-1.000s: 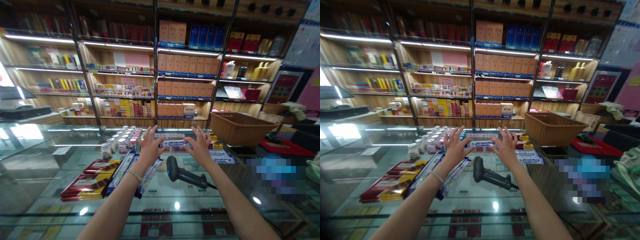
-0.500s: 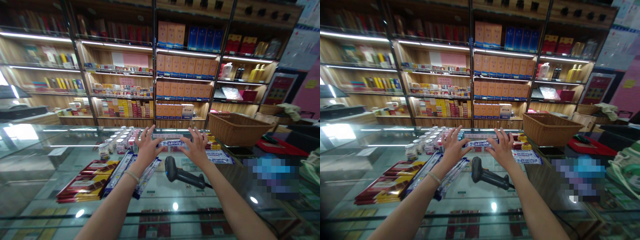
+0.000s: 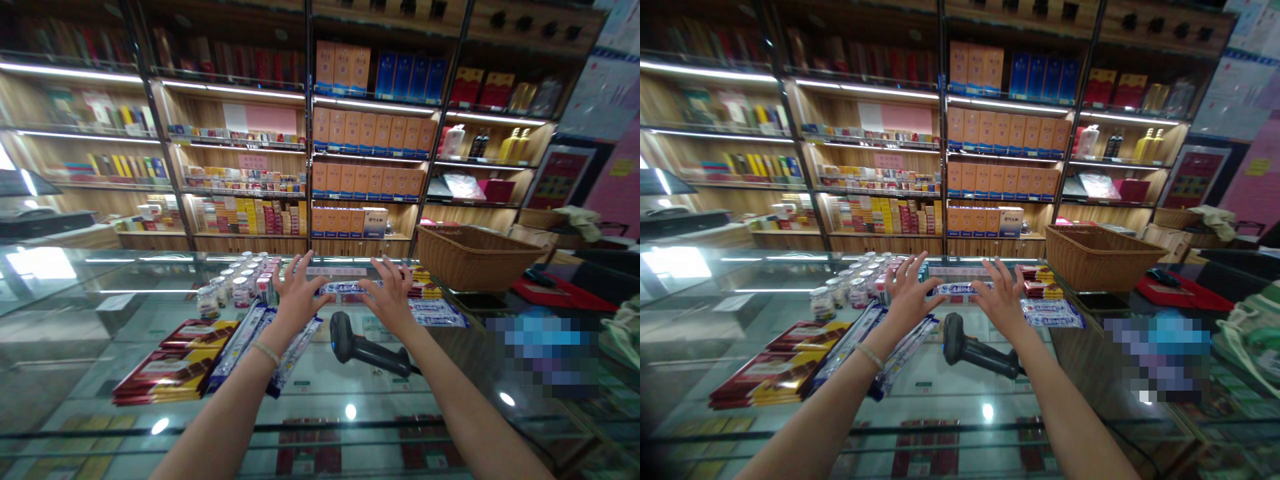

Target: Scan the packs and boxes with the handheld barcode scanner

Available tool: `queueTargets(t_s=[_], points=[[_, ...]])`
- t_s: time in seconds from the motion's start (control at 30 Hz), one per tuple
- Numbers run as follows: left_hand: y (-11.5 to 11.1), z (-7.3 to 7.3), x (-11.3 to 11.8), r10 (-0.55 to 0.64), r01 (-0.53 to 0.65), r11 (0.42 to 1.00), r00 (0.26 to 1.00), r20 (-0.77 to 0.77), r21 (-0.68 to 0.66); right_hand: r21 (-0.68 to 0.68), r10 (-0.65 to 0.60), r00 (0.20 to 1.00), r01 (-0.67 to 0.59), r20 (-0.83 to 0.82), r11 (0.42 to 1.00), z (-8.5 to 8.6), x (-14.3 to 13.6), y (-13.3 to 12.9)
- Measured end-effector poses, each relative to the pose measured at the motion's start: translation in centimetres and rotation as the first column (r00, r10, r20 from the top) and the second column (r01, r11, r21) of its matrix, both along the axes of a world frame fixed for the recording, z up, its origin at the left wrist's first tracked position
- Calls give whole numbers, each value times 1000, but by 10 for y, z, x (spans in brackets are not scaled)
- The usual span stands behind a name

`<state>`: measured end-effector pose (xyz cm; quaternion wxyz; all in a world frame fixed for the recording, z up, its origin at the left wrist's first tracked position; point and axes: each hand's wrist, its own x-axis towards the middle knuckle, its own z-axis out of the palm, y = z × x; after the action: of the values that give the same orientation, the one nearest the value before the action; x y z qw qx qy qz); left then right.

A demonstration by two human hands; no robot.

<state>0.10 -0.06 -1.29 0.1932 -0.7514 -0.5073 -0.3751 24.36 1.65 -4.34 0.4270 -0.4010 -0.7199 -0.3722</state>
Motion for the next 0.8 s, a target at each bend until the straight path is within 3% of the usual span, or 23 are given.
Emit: queueTargets(t_s=[0.43, 0.8], points=[[2, -3, 1, 11, -10, 999, 999, -50, 32, 82, -11, 1000, 12, -13, 997, 3, -4, -2], [1, -1, -1, 6, -4, 998, 999, -31, 70, -53, 15, 997, -20, -82, 998, 6, -7, -7]])
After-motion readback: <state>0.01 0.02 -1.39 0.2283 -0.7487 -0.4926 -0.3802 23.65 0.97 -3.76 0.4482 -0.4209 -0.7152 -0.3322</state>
